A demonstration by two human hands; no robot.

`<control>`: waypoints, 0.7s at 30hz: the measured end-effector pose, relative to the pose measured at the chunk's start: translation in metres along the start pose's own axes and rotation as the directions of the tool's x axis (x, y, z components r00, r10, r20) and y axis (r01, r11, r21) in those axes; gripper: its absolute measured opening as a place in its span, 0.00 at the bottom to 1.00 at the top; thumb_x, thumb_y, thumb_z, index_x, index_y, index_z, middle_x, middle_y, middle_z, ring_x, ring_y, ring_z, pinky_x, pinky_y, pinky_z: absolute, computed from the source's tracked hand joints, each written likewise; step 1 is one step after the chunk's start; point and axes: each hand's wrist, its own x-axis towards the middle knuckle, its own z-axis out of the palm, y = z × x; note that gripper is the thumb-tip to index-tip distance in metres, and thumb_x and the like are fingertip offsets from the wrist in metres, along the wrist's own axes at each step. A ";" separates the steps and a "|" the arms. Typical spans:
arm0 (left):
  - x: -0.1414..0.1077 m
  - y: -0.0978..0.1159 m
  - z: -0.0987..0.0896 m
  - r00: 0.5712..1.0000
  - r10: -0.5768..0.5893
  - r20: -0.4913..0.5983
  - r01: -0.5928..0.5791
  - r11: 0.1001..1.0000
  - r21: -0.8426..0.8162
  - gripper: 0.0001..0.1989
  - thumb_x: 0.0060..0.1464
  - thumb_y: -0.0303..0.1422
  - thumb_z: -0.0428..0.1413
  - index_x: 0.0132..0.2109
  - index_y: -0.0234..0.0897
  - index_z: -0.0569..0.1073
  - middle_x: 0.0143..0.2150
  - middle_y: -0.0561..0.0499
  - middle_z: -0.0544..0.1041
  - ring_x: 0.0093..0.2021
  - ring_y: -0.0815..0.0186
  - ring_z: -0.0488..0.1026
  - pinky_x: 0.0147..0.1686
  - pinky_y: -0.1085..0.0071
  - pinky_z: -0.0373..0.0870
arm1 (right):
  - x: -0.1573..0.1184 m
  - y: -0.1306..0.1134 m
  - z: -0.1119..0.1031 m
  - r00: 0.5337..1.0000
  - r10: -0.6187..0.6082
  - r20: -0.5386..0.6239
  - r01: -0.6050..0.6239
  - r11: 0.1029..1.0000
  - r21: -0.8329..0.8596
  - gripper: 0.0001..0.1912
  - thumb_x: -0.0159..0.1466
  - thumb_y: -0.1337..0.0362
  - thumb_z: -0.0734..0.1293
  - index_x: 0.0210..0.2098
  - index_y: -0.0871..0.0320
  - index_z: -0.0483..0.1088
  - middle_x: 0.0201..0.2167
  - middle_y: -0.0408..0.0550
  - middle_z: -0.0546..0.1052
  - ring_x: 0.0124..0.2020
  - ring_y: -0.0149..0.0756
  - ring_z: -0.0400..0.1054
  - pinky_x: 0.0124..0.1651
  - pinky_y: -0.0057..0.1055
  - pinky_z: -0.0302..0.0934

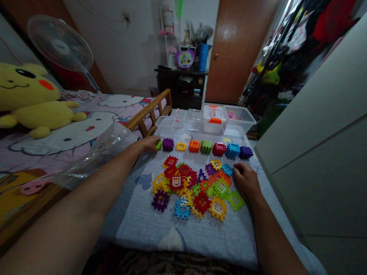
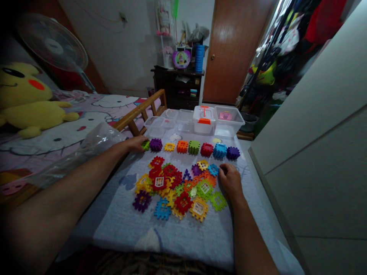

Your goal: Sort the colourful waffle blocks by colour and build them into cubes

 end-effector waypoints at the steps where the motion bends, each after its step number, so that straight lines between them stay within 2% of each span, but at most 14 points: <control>1: 0.000 0.000 0.000 0.999 0.006 0.040 -0.008 0.999 0.044 0.22 0.32 0.25 0.58 0.40 0.39 0.78 0.40 0.47 0.79 0.44 0.53 0.74 0.47 0.58 0.70 | 0.000 0.001 0.000 1.000 -0.002 0.002 0.002 1.000 -0.001 0.16 0.58 0.55 0.60 0.35 0.58 0.74 0.37 0.55 0.79 0.39 0.46 0.72 0.45 0.42 0.64; 3: -0.001 0.000 -0.002 0.991 0.010 0.136 -0.028 0.991 0.130 0.25 0.33 0.26 0.58 0.44 0.36 0.78 0.44 0.46 0.80 0.46 0.52 0.74 0.49 0.58 0.70 | 0.000 0.001 0.000 1.000 -0.006 0.004 0.006 1.000 -0.005 0.16 0.57 0.55 0.60 0.35 0.58 0.74 0.37 0.55 0.79 0.39 0.46 0.72 0.46 0.42 0.64; 6: -0.002 0.001 -0.003 0.988 0.019 0.152 -0.045 0.984 0.170 0.31 0.33 0.27 0.58 0.51 0.34 0.76 0.51 0.44 0.78 0.51 0.50 0.74 0.53 0.59 0.69 | 0.000 0.002 0.000 1.000 -0.010 0.003 0.010 1.000 -0.010 0.16 0.58 0.55 0.60 0.35 0.58 0.74 0.37 0.55 0.79 0.39 0.45 0.72 0.46 0.42 0.64; 10: -0.006 0.004 -0.005 0.995 0.005 0.104 -0.027 0.976 0.217 0.44 0.33 0.29 0.60 0.63 0.32 0.66 0.63 0.38 0.70 0.64 0.47 0.66 0.61 0.60 0.62 | 0.000 0.002 0.000 1.000 -0.014 0.000 0.014 1.000 0.003 0.16 0.58 0.55 0.61 0.35 0.58 0.75 0.37 0.54 0.79 0.39 0.45 0.72 0.45 0.41 0.64; 13: -0.017 0.010 -0.008 1.000 0.001 0.011 -0.003 0.974 0.227 0.48 0.36 0.32 0.62 0.67 0.30 0.59 0.68 0.35 0.63 0.68 0.46 0.59 0.65 0.58 0.57 | 0.000 0.001 0.000 1.000 -0.021 -0.019 0.021 1.000 0.008 0.16 0.59 0.56 0.61 0.36 0.59 0.75 0.38 0.55 0.79 0.39 0.45 0.73 0.45 0.40 0.65; 15: -0.031 0.018 -0.010 0.994 0.032 -0.102 -0.010 0.979 0.205 0.47 0.41 0.35 0.62 0.68 0.30 0.57 0.68 0.35 0.62 0.68 0.46 0.58 0.66 0.58 0.56 | 0.000 0.000 -0.001 0.998 -0.034 -0.045 0.034 0.999 0.007 0.16 0.59 0.57 0.61 0.36 0.59 0.75 0.38 0.56 0.79 0.39 0.44 0.73 0.45 0.40 0.65; 18: -0.062 0.038 -0.010 0.948 0.081 -0.307 -0.042 0.991 0.129 0.37 0.50 0.36 0.58 0.66 0.34 0.60 0.65 0.39 0.66 0.65 0.50 0.62 0.65 0.58 0.57 | -0.001 -0.002 -0.002 0.995 -0.062 -0.078 0.063 0.998 0.011 0.15 0.59 0.57 0.61 0.36 0.59 0.75 0.38 0.55 0.79 0.39 0.44 0.72 0.46 0.40 0.65; 19: -0.074 0.047 -0.008 0.934 0.084 -0.347 -0.054 0.994 0.093 0.33 0.52 0.36 0.57 0.64 0.33 0.62 0.62 0.39 0.68 0.64 0.51 0.64 0.65 0.58 0.58 | -0.001 -0.003 -0.002 0.994 -0.069 -0.084 0.071 0.997 0.014 0.15 0.59 0.57 0.61 0.36 0.59 0.75 0.37 0.55 0.79 0.38 0.44 0.72 0.46 0.40 0.65; 21: -0.098 0.064 0.000 0.937 0.126 -0.327 -0.122 0.992 0.033 0.26 0.56 0.37 0.54 0.60 0.34 0.67 0.59 0.40 0.71 0.60 0.53 0.67 0.63 0.59 0.61 | -0.001 -0.005 -0.001 0.993 -0.081 -0.088 0.083 0.996 0.016 0.14 0.59 0.57 0.61 0.35 0.58 0.75 0.36 0.54 0.79 0.38 0.43 0.72 0.45 0.40 0.65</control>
